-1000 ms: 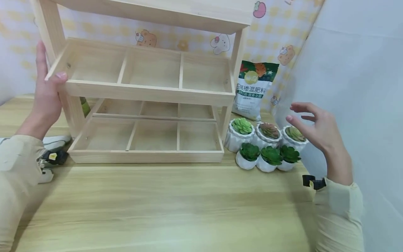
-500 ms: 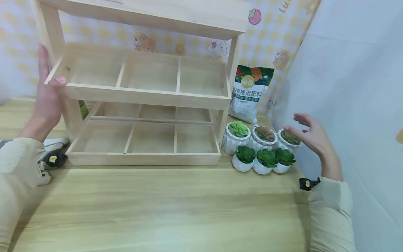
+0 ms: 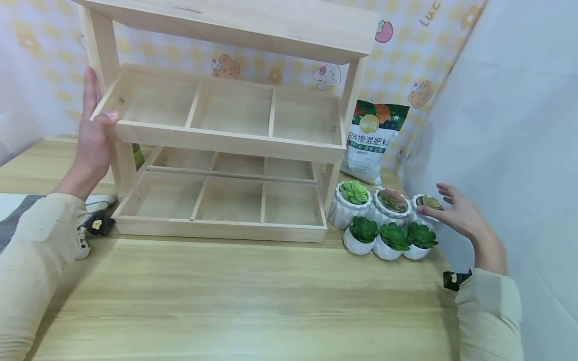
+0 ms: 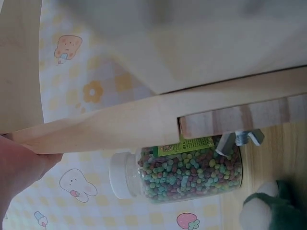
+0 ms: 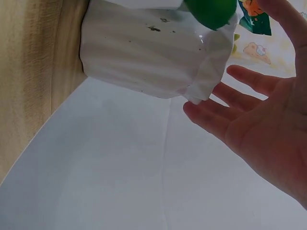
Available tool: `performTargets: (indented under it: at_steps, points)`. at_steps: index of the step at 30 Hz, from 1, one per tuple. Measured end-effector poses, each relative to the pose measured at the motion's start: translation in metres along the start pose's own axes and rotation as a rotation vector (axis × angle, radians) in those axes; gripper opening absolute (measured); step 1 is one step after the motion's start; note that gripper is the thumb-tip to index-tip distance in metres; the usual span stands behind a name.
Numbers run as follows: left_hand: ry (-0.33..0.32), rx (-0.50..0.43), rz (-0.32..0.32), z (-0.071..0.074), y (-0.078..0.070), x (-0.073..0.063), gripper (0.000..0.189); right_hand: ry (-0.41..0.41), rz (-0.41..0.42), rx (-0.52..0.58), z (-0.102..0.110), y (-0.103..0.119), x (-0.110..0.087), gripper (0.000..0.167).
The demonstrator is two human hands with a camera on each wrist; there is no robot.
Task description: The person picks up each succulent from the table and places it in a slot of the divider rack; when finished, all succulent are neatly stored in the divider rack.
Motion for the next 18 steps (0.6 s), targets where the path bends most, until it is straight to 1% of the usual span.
performTargets:
  at_steps: [1,3,5,7,8,10,13,17,18]
  points:
    - [0.0,0.004,0.0,0.0,0.0,-0.001,0.078,-0.011,-0.021,-0.02,-0.002,-0.002,0.001,0.095]
    - [-0.002,-0.006,-0.001,0.001,0.001,-0.003,0.079,0.029,-0.001,-0.009,-0.006,0.0,0.002,0.096]
    - [-0.009,-0.023,0.004,0.001,0.002,-0.005,0.079,0.05,-0.017,-0.034,-0.01,0.002,0.001,0.097]
    - [-0.015,-0.015,0.016,0.001,0.004,-0.008,0.079,0.071,-0.03,-0.059,-0.013,0.003,-0.002,0.096]
    - [-0.018,-0.014,0.018,0.0,0.005,-0.009,0.079,0.093,-0.021,-0.058,-0.014,0.004,-0.004,0.097]
    - [-0.022,-0.001,0.021,-0.002,0.006,-0.01,0.078,0.103,-0.029,-0.069,-0.016,0.003,-0.007,0.097]
    - [-0.025,0.033,-0.002,-0.004,0.005,-0.007,0.076,0.1,-0.035,-0.058,-0.018,0.002,-0.008,0.096]
    - [-0.031,0.038,-0.006,-0.003,0.003,-0.004,0.076,0.103,-0.048,-0.052,-0.021,0.001,-0.004,0.098]
    - [-0.035,0.024,-0.008,-0.002,0.003,-0.003,0.077,0.105,-0.054,-0.056,-0.021,0.001,-0.002,0.099]
Point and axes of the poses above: each hand's wrist, its own x-axis towards the middle knuckle, its own z-axis out of the back of the hand, y = z × x, the point moved 8 cm from there along x, towards the middle knuckle, and after that the axes turned 10 degrees about -z, right-handed, at the moved point
